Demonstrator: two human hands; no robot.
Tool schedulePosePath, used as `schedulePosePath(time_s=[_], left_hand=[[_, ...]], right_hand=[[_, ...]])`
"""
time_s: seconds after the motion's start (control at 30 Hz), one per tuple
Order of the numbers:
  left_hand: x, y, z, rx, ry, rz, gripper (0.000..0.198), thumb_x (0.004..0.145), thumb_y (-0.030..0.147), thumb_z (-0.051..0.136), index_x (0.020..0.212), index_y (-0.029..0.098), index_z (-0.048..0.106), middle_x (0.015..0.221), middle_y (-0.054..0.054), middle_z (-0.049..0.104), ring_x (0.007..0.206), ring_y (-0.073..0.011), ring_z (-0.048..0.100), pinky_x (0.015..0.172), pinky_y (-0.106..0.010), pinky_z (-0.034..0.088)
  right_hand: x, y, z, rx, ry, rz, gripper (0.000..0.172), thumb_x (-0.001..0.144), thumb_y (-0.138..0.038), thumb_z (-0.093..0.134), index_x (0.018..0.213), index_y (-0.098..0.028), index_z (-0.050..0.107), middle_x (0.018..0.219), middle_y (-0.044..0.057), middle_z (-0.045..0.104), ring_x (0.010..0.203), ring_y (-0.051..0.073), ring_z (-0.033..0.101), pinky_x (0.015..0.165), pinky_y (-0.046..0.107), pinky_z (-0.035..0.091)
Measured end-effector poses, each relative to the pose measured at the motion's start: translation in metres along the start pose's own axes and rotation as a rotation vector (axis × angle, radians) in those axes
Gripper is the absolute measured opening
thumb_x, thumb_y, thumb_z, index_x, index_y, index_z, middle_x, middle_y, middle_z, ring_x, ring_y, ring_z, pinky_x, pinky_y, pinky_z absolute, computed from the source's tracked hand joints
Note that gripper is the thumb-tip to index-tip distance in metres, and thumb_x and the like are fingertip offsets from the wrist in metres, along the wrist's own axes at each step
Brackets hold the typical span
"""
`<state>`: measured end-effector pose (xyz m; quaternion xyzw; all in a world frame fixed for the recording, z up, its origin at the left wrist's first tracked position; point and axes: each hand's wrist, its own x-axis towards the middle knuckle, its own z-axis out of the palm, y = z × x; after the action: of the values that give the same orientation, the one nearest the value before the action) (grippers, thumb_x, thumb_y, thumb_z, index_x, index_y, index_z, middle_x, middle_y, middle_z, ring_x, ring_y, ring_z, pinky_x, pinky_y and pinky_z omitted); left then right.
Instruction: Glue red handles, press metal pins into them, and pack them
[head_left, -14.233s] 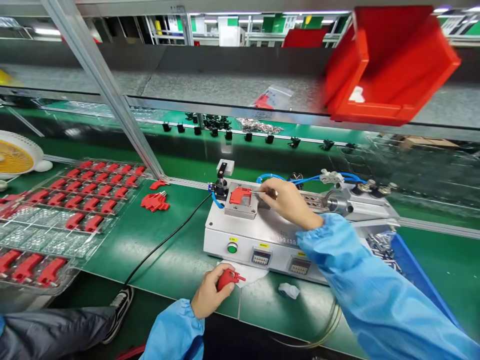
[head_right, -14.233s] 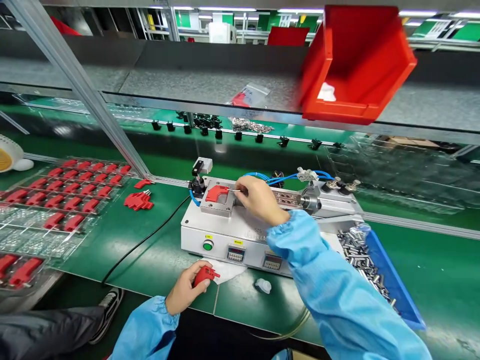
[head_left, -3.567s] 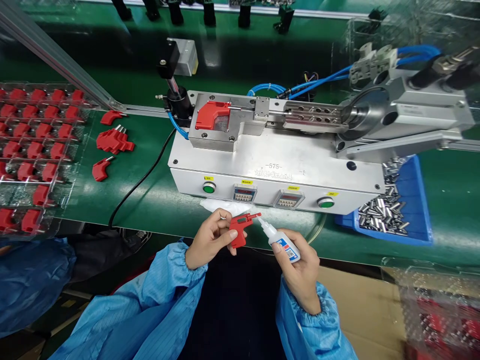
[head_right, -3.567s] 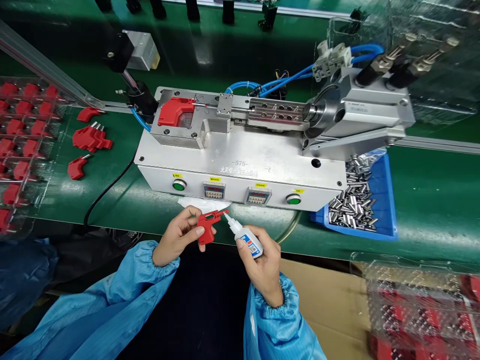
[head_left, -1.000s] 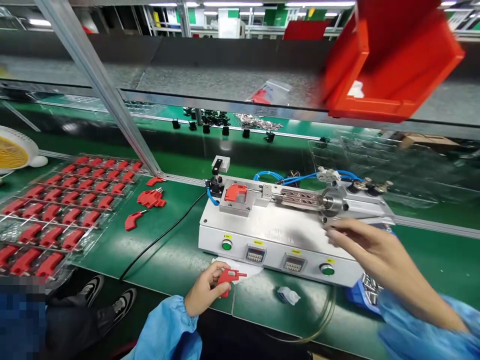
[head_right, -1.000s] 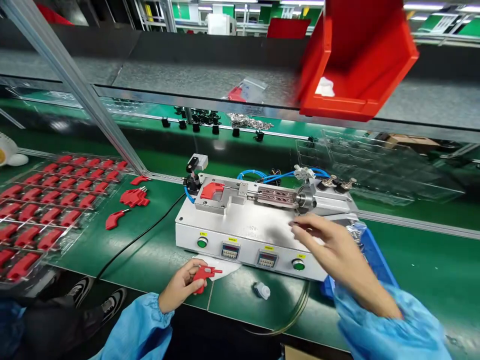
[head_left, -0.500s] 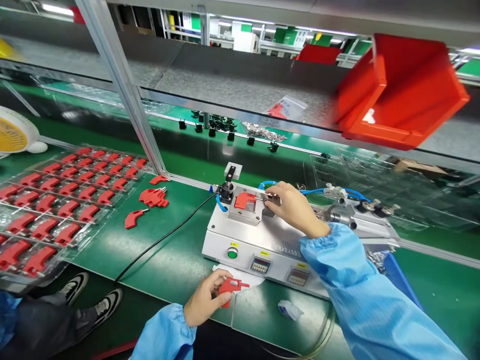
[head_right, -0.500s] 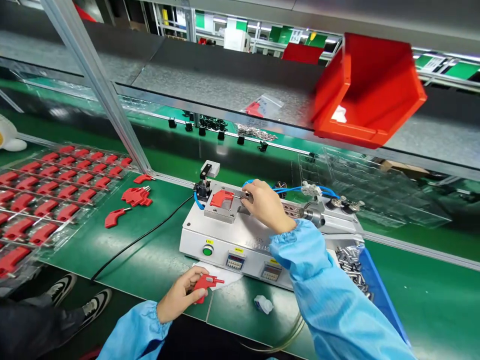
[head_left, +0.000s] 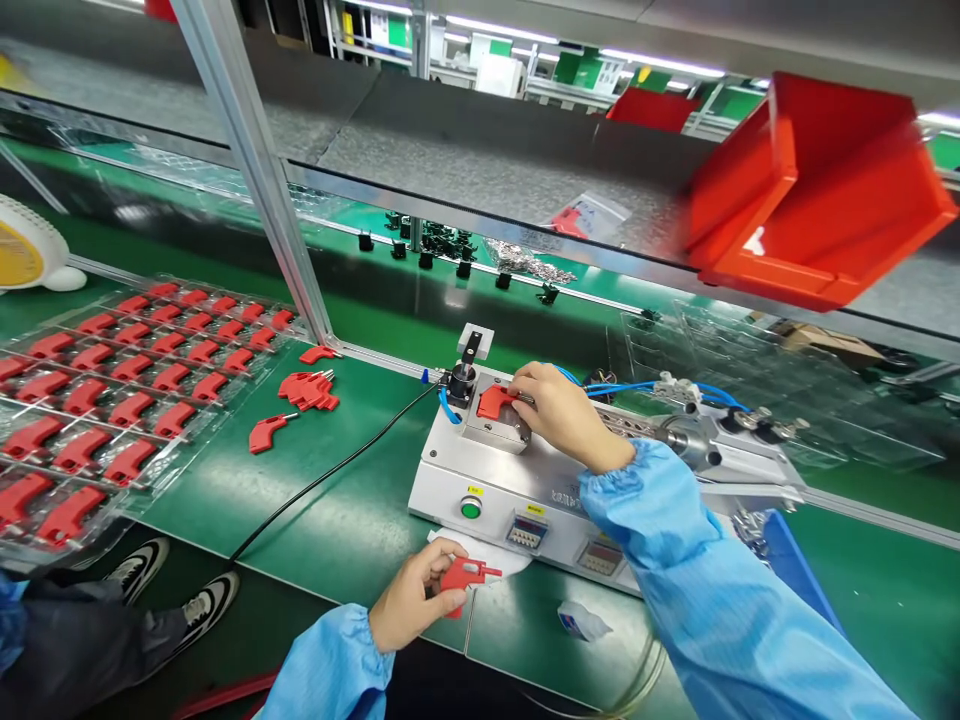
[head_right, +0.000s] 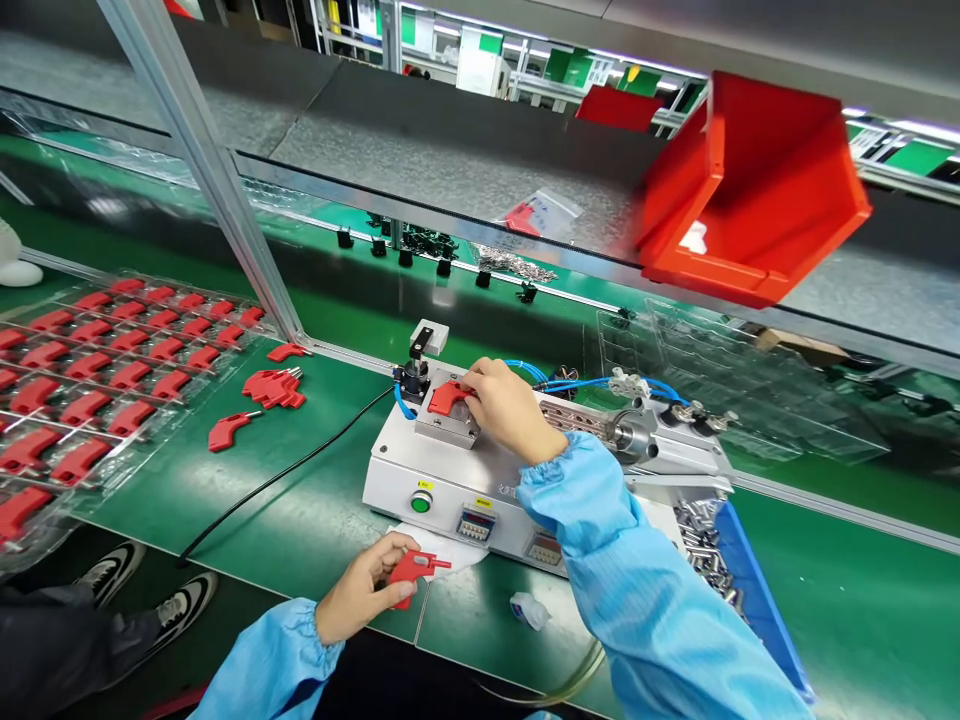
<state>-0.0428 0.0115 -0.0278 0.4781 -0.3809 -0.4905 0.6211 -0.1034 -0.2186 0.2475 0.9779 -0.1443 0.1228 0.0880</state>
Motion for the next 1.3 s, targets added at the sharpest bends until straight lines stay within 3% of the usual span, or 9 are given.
schedulePosePath(time_s=[0.17,0.3,0.43,0.53,0.63,0.83,0.97,1.13,1.3], left_hand=[[-0.001,0.003,-0.002,0.036,-0.012,0.020,0.050,0.082,0.058,0.082,0.105,0.019,0.061,0.085,-0.003,0.068,0.070,-0.0128,0.054,0.065,-0.024,0.044],[-0.001,0.006,-0.001,0.086,-0.007,0.017,0.047,0.084,0.058,0.079,0.104,0.018,0.062,0.086,-0.003,0.067,0.072,-0.0131,0.054,0.066,-0.024,0.044],[-0.006,0.011,0.005,0.114,0.046,0.022,0.043,0.086,0.056,0.077,0.101,0.019,0.063,0.085,-0.003,0.068,0.075,-0.0151,0.058,0.069,-0.025,0.047],[-0.014,0.026,0.009,0.123,0.104,0.002,0.040,0.088,0.056,0.075,0.098,0.019,0.063,0.086,-0.004,0.070,0.077,-0.0173,0.062,0.068,-0.026,0.049],[-0.016,0.063,0.009,0.175,0.122,0.049,0.036,0.091,0.053,0.072,0.102,0.019,0.065,0.092,-0.006,0.073,0.078,-0.0180,0.065,0.067,-0.026,0.049],[0.050,0.183,0.005,0.652,0.261,0.483,0.025,0.103,0.039,0.055,0.114,0.019,0.064,0.084,-0.002,0.069,0.074,-0.0169,0.064,0.072,-0.028,0.049],[0.115,0.234,0.009,1.144,0.347,0.615,0.017,0.104,0.026,0.049,0.108,0.019,0.064,0.094,-0.004,0.070,0.085,-0.0197,0.066,0.077,-0.030,0.049],[0.145,0.243,0.019,1.561,0.359,0.407,0.018,0.103,0.030,0.055,0.103,0.018,0.069,0.108,-0.008,0.065,0.079,-0.0199,0.068,0.071,-0.031,0.049],[0.133,0.227,0.023,1.683,0.398,0.474,0.023,0.104,0.028,0.052,0.104,0.018,0.073,0.116,-0.011,0.063,0.090,-0.0227,0.067,0.068,-0.033,0.049]], right_hand=[[0.022,-0.006,-0.003,-0.075,-0.111,-0.012,0.012,0.091,-0.006,0.065,0.092,-0.014,0.073,0.115,0.014,0.067,0.100,0.027,0.060,0.082,0.037,0.047],[0.018,0.001,-0.026,0.132,0.110,0.026,0.007,0.095,-0.012,0.061,0.095,-0.016,0.067,0.113,0.013,0.066,0.101,0.025,0.060,0.087,0.037,0.048],[-0.025,0.011,-0.048,0.260,0.294,0.023,0.007,0.097,-0.021,0.057,0.097,-0.018,0.063,0.108,0.010,0.066,0.098,0.024,0.063,0.086,0.035,0.049],[-0.074,0.019,-0.039,0.214,0.180,0.032,0.010,0.098,-0.024,0.055,0.094,-0.020,0.063,0.103,0.009,0.068,0.091,0.024,0.065,0.077,0.034,0.051],[-0.116,0.026,-0.012,0.134,0.086,0.103,0.013,0.098,-0.022,0.052,0.095,-0.021,0.065,0.102,0.009,0.070,0.092,0.025,0.068,0.075,0.036,0.053],[-0.151,0.021,0.015,0.036,0.197,0.205,0.021,0.100,-0.029,0.051,0.111,-0.021,0.067,0.108,0.011,0.072,0.096,0.029,0.070,0.076,0.040,0.057],[-0.176,0.002,0.008,0.175,0.357,0.215,0.025,0.105,-0.037,0.047,0.110,-0.022,0.068,0.110,0.013,0.072,0.101,0.029,0.071,0.084,0.042,0.059],[-0.222,-0.017,0.011,0.354,0.504,0.296,0.021,0.105,-0.038,0.053,0.105,-0.025,0.069,0.111,0.010,0.073,0.099,0.026,0.073,0.088,0.039,0.061],[-0.265,-0.023,0.028,0.425,0.569,0.389,0.018,0.103,-0.040,0.056,0.103,-0.027,0.070,0.107,0.009,0.074,0.095,0.027,0.074,0.085,0.040,0.061]])
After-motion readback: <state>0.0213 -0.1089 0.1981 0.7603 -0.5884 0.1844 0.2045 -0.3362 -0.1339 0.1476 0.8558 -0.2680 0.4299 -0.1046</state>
